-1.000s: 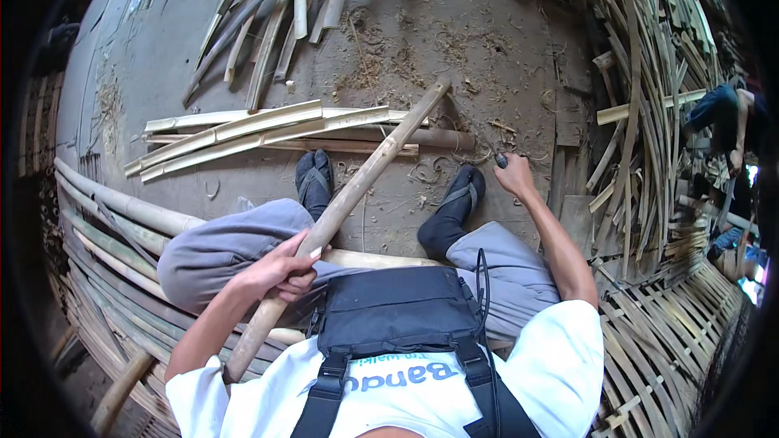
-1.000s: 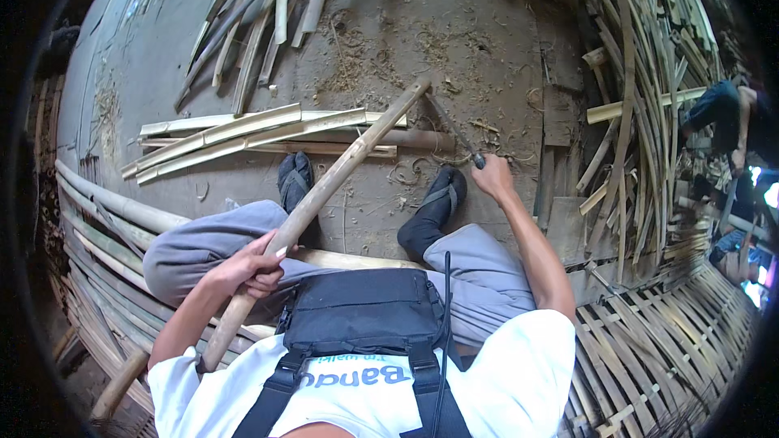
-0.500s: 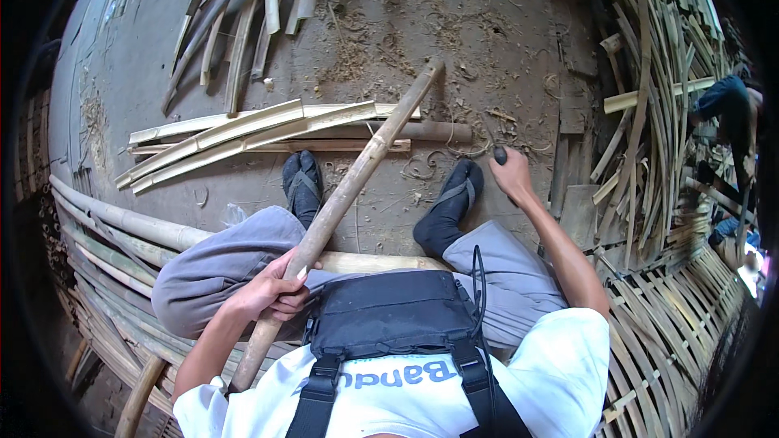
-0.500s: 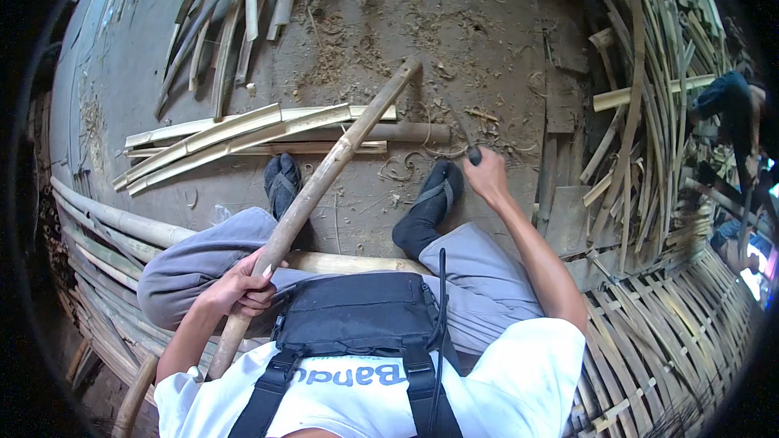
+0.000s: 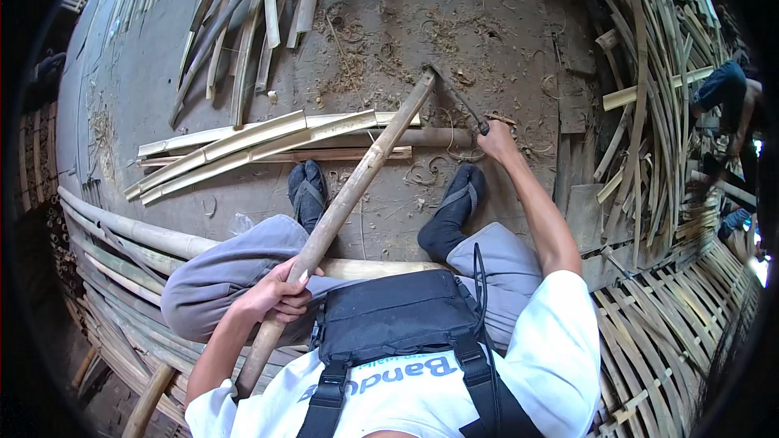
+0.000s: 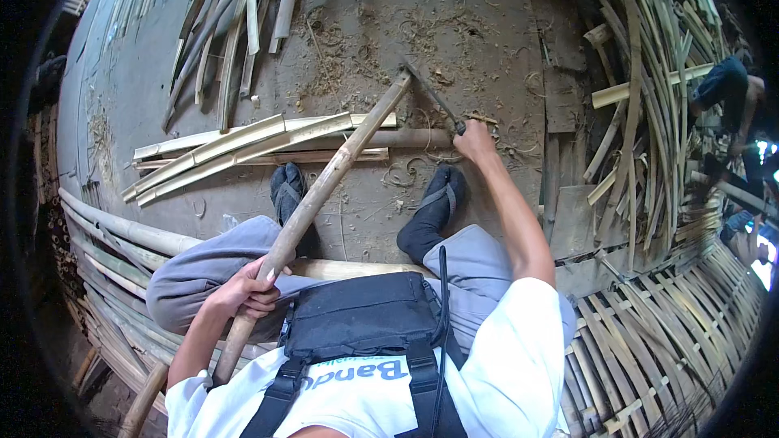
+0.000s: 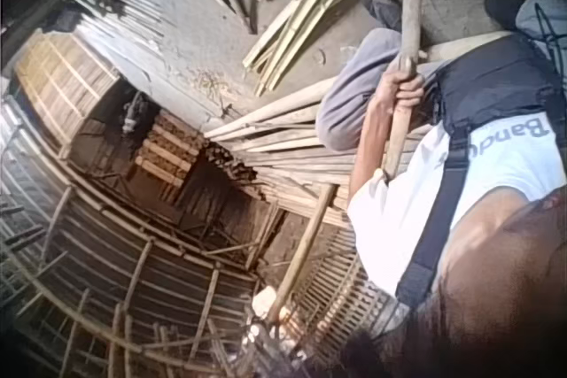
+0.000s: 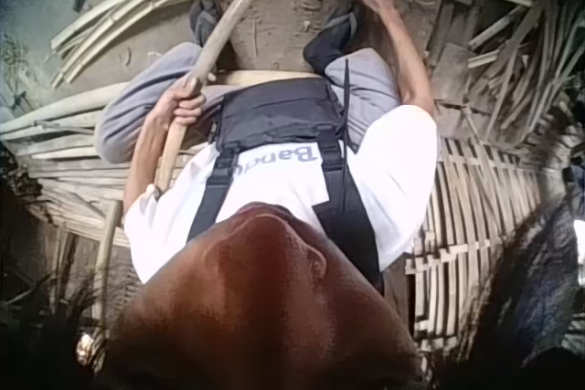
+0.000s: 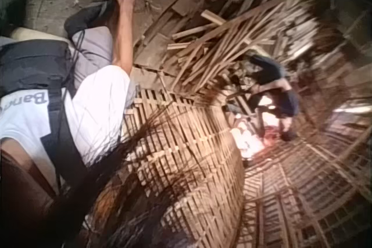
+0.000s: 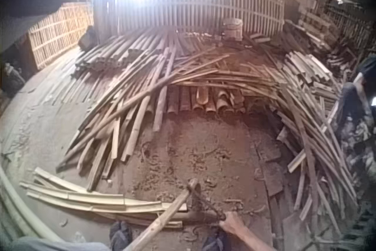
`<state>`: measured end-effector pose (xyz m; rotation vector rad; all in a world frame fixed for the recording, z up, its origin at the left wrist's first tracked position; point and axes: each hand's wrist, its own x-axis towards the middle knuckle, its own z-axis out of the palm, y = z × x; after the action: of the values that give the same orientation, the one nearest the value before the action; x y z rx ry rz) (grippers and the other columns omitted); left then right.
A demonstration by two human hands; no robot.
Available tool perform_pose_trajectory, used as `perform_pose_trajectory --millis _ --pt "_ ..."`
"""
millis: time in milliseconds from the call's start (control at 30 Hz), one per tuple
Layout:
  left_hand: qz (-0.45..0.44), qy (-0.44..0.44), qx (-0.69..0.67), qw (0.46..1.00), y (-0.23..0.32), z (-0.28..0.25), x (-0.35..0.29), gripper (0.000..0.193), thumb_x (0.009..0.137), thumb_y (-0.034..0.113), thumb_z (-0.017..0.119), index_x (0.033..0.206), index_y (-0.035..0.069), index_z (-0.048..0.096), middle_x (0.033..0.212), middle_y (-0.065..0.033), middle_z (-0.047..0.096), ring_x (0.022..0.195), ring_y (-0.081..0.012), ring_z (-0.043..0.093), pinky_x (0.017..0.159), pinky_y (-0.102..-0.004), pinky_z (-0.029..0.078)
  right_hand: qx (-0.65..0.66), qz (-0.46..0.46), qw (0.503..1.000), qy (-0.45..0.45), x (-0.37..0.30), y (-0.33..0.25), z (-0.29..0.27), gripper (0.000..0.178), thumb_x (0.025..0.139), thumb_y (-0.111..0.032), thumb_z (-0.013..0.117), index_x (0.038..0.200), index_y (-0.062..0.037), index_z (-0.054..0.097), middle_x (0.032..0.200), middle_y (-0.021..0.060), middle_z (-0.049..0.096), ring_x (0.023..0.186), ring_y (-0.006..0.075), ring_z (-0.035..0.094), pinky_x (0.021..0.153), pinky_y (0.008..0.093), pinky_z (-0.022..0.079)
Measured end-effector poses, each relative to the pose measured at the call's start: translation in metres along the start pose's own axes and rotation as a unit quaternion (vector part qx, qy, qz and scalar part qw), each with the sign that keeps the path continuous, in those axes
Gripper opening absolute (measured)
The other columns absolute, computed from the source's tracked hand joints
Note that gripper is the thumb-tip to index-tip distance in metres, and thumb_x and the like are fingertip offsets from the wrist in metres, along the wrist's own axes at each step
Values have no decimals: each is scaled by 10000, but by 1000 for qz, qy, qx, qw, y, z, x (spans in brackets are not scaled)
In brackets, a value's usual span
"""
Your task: Using a large knife to shave and smooth strips of bamboo.
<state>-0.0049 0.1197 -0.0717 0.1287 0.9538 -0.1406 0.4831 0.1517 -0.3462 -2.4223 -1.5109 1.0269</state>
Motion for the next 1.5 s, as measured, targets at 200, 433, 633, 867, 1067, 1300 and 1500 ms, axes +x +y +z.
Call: perform_pose_trajectory --millis 200,433,633,867,1067,1300,1500 --pt "-1 -96 -148 984 -11 -21 -1 306 991 263 505 1248 111 435 561 39 273 427 -39 233 365 -201 245 35 -62 997 7 -39 -24 -4 249 760 -169 577 847 53 648 792 305 625 835 448 638 738 497 489" --pt "-31 -163 -301 939 -21 -28 3 330 1009 306 441 1290 134 418 553 25 311 407 -49 295 361 -214 263 28 -99 994 38 -56 -20 -6 246 751 -182 593 828 46 641 783 278 644 795 437 647 700 493 499" --pt "-37 -201 -358 911 -30 -31 7 342 1018 351 403 1295 149 408 547 19 296 395 -47 275 350 -222 250 70 0 997 9 -36 -29 -7 256 752 -203 617 825 41 649 781 286 641 796 414 663 702 475 515" --pt "-6 -36 -44 998 -16 -7 10 206 1004 234 480 1187 144 450 566 46 282 415 -37 256 361 -207 223 -7 -70 997 -17 -39 -13 -8 257 680 -124 593 880 16 669 834 287 652 838 458 642 802 499 526" --pt "17 113 139 984 -28 9 11 164 1017 181 444 1180 187 422 589 63 305 444 -45 256 381 -218 214 -67 -104 991 -47 -26 -33 -40 270 688 -148 602 896 10 674 868 275 664 860 444 646 789 494 527" --pt "29 172 180 968 -33 6 13 251 1008 178 473 1248 193 401 607 70 305 456 -47 281 392 -225 234 -93 -88 991 -28 -5 -30 -44 270 724 -181 593 896 11 674 896 277 662 890 435 645 806 500 519" --pt "52 203 270 940 -30 5 16 329 996 193 495 1304 115 412 678 28 400 542 -69 388 456 -249 351 -141 -51 989 3 -1 -32 -50 280 738 -169 618 976 -36 678 966 258 665 937 411 648 821 495 530"
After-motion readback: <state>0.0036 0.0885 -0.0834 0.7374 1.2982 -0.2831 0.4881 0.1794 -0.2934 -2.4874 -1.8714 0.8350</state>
